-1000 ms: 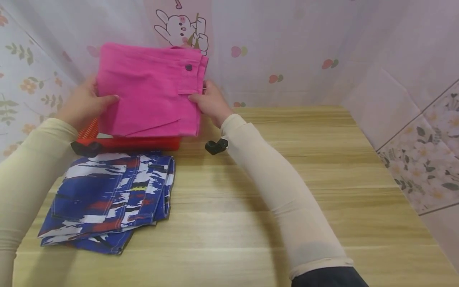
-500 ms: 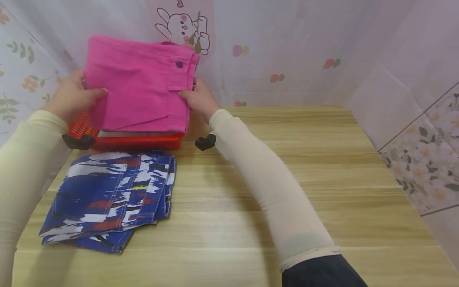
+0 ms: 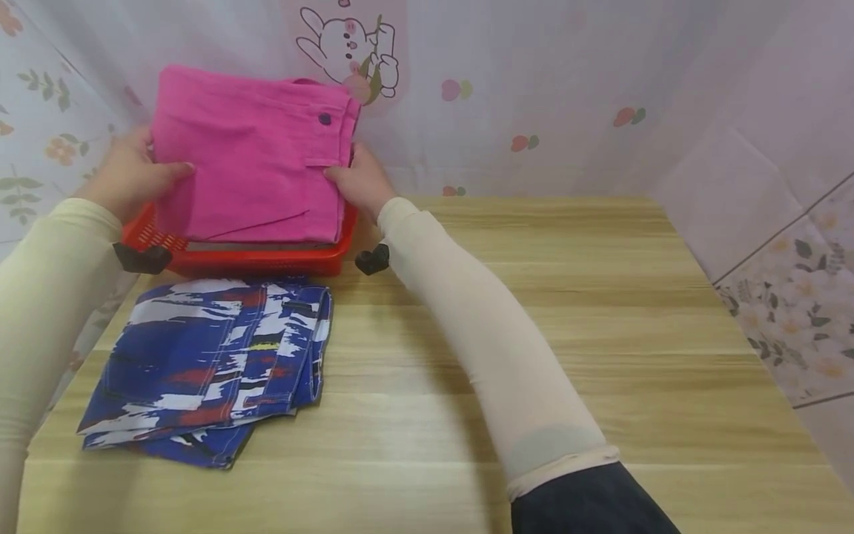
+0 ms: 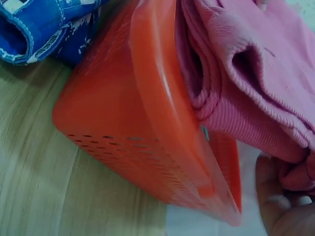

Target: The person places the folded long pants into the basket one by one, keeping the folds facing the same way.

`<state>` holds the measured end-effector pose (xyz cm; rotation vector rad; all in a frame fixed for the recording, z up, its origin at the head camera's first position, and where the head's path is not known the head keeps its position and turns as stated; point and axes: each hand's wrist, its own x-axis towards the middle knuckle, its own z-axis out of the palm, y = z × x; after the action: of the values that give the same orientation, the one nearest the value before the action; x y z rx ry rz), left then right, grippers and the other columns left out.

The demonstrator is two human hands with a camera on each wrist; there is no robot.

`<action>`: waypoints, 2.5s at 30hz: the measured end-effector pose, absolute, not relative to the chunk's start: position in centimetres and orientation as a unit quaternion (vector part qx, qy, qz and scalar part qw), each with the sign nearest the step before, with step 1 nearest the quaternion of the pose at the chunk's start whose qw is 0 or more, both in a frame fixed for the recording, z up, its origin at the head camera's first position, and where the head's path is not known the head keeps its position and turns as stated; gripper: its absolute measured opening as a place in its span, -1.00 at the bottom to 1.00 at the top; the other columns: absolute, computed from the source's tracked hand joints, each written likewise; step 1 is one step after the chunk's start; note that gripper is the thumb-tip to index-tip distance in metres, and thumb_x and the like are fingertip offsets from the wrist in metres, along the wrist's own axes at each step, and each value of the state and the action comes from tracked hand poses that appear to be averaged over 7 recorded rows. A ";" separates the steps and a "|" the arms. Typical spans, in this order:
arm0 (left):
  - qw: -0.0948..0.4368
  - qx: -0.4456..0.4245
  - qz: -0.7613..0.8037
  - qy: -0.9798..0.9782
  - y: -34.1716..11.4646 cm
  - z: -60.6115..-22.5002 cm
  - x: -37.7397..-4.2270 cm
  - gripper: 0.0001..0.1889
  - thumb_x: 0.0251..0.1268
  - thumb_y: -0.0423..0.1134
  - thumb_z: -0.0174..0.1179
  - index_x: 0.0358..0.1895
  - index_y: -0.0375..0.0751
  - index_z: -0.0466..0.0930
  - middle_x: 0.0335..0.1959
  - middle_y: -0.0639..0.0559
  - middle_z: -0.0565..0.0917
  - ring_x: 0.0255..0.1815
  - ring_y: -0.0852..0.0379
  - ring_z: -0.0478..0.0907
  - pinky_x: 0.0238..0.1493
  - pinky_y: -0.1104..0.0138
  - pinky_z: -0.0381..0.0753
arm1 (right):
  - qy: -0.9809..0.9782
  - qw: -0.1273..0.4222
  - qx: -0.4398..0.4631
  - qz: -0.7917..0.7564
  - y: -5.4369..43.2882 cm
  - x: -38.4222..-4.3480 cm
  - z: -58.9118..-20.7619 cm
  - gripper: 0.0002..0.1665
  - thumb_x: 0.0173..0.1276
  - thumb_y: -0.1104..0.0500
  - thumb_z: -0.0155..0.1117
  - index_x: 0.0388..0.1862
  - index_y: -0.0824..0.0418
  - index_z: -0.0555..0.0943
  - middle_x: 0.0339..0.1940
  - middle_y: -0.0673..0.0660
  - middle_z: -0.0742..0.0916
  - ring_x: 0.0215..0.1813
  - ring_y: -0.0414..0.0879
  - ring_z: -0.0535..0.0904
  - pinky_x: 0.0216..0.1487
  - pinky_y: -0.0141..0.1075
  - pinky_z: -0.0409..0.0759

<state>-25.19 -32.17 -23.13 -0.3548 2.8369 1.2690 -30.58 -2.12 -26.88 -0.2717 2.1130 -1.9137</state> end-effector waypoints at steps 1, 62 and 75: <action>0.006 -0.113 0.403 0.908 -32.2 -23.2 -25.2 -0.42 0.43 -0.04 0.14 0.42 -0.01 0.19 0.20 -0.12 0.36 0.19 -0.10 0.39 0.26 -0.07 0.45 | 0.734 0.140 -0.096 -0.657 -2.2 -30.6 -26.9 -0.46 0.48 0.29 0.13 0.38 0.23 0.26 0.14 0.12 0.58 0.07 -0.11 0.58 0.04 -0.39 0.57; 0.042 -0.102 0.279 0.954 -33.3 -26.8 -25.4 -0.50 0.43 -0.14 0.04 0.20 -0.50 0.26 -0.06 -0.37 0.43 -0.17 -0.21 0.46 -0.27 0.15 0.59 | 0.883 0.074 -0.117 -0.449 -3.5 -30.8 -30.3 -0.77 0.49 0.07 0.16 0.01 0.15 0.56 -0.13 0.08 0.62 -0.11 -0.09 0.51 -0.14 -0.38 0.60; 0.188 -0.155 0.249 0.937 -34.4 -27.1 -24.6 -0.29 0.27 -0.01 0.30 0.20 -0.51 0.21 -0.10 -0.38 0.44 -0.26 -0.21 0.58 -0.32 0.13 0.71 | 0.870 0.069 -0.118 -0.474 -3.0 -30.6 -30.6 -0.79 0.50 0.12 0.11 0.01 0.17 0.56 -0.05 0.08 0.62 -0.02 -0.10 0.52 -0.06 -0.38 0.58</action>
<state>-24.56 -34.36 -27.10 -0.4349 2.6362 0.7016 -30.60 -3.00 -30.60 -0.3550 2.6203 -1.4262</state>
